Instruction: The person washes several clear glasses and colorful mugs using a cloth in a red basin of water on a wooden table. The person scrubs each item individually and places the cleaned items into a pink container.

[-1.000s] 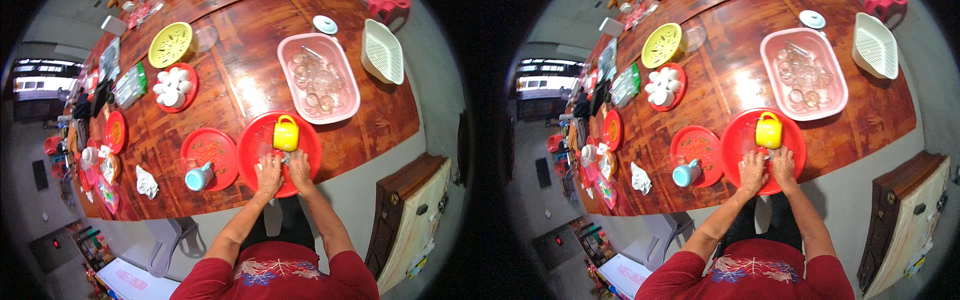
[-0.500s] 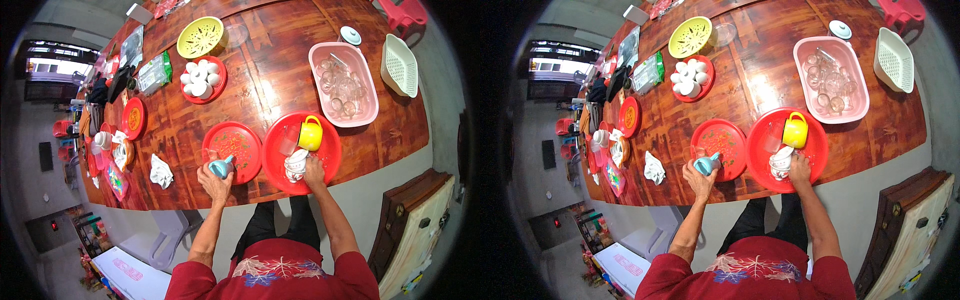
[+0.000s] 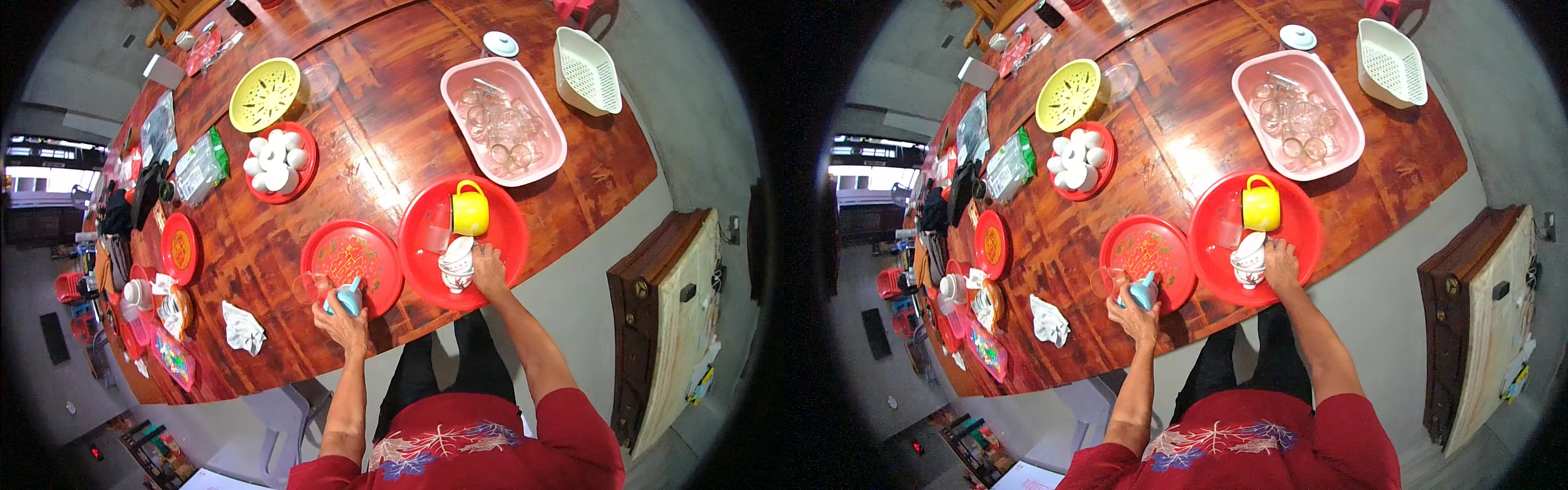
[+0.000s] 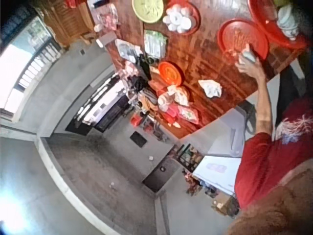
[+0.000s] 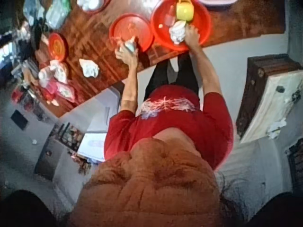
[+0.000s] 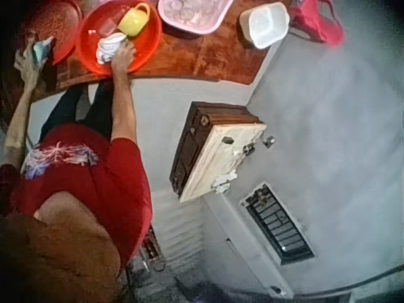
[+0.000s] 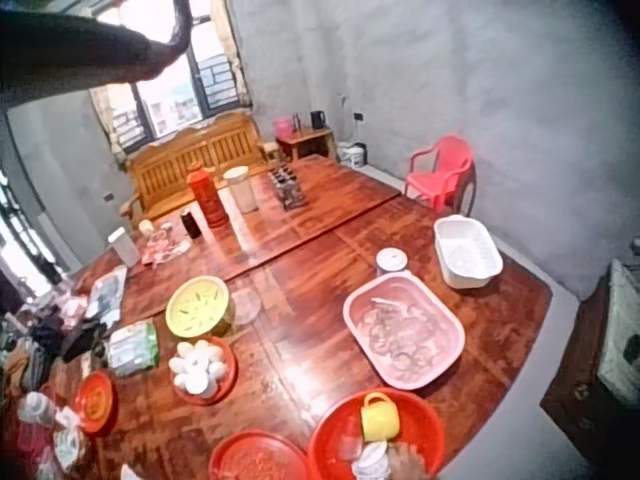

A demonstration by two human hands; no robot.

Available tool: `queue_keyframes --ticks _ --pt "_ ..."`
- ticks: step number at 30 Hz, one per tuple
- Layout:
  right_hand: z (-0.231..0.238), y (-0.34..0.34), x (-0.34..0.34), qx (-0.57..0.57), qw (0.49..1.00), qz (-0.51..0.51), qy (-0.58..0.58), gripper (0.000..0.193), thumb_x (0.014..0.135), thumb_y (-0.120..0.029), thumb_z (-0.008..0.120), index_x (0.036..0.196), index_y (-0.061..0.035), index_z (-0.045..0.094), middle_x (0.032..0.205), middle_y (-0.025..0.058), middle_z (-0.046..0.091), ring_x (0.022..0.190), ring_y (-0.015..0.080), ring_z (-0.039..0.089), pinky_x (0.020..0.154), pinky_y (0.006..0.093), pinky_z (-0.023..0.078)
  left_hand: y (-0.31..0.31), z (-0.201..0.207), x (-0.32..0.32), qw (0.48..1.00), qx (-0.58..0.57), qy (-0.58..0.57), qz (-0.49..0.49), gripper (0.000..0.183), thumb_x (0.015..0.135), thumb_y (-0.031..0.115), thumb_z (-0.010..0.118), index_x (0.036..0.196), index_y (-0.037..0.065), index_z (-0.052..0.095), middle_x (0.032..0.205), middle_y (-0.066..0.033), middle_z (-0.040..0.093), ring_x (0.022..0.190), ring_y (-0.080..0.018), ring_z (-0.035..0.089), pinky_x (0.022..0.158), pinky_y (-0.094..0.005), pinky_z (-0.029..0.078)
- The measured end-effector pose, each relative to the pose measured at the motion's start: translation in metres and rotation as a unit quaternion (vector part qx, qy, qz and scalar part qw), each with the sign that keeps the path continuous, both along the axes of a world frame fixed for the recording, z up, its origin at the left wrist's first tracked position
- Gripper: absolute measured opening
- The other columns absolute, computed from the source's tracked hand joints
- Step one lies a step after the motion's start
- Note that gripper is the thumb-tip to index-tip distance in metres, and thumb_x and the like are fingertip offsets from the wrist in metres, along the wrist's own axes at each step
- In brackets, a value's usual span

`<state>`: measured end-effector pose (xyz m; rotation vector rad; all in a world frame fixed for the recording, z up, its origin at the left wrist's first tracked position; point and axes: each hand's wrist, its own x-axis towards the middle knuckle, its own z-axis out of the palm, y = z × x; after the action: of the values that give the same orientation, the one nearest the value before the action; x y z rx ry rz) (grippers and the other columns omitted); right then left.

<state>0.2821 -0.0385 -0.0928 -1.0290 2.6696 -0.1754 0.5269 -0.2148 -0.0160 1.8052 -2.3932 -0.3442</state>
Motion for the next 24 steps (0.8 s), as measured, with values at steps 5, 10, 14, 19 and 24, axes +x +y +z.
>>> queue_keyframes --ticks 5,10,14,19,24 --pt "0.008 -0.003 0.000 0.011 1.000 -0.006 -0.024 0.027 0.072 -0.004 0.060 0.099 -0.0016 0.055 0.100 0.0194 0.051 0.091 0.0377 0.054 0.071 0.0436 0.052 0.008 0.004 0.011 0.998 -0.019 0.049 -0.018 0.079 0.051 0.017 0.081 0.119 0.011 0.043 0.117 -0.0182 0.040 0.110 -0.0385 0.037 0.091 -0.0486 0.035" --pt "0.009 0.000 -0.003 0.006 0.999 -0.013 -0.052 0.033 0.070 -0.003 0.063 0.101 -0.0011 0.054 0.102 0.0202 0.050 0.094 0.0385 0.052 0.074 0.0445 0.051 0.004 0.035 0.016 0.946 0.093 0.306 0.056 0.072 0.058 0.023 0.081 0.116 0.006 0.041 0.110 -0.0130 0.044 0.106 -0.0273 0.042 0.092 -0.0422 0.034" --pt "0.005 0.001 -0.005 0.010 0.997 -0.018 -0.075 0.035 0.069 -0.002 0.063 0.102 -0.0008 0.053 0.103 0.0198 0.050 0.095 0.0389 0.052 0.075 0.0456 0.051 0.005 0.058 -0.015 0.813 0.301 0.478 0.141 0.071 0.062 0.019 0.081 0.117 0.006 0.038 0.108 -0.0070 0.043 0.101 -0.0188 0.045 0.088 -0.0337 0.039" --pt "0.014 -0.003 -0.007 0.024 0.996 -0.018 -0.083 0.037 0.068 -0.002 0.064 0.103 -0.0022 0.052 0.103 0.0188 0.050 0.095 0.0393 0.052 0.075 0.0453 0.051 0.032 0.050 -0.093 0.749 0.366 0.533 0.145 0.068 0.070 0.018 0.077 0.124 0.004 0.038 0.110 -0.0095 0.046 0.099 -0.0188 0.047 0.086 -0.0326 0.041" --pt "0.006 0.001 -0.010 0.015 0.996 -0.014 -0.087 0.038 0.065 -0.002 0.065 0.102 -0.0032 0.053 0.104 0.0188 0.050 0.095 0.0391 0.052 0.074 0.0455 0.051 0.046 0.036 -0.146 0.816 0.299 0.484 0.102 0.074 0.071 0.022 0.077 0.127 0.000 0.033 0.114 -0.0148 0.045 0.103 -0.0223 0.046 0.088 -0.0348 0.040"
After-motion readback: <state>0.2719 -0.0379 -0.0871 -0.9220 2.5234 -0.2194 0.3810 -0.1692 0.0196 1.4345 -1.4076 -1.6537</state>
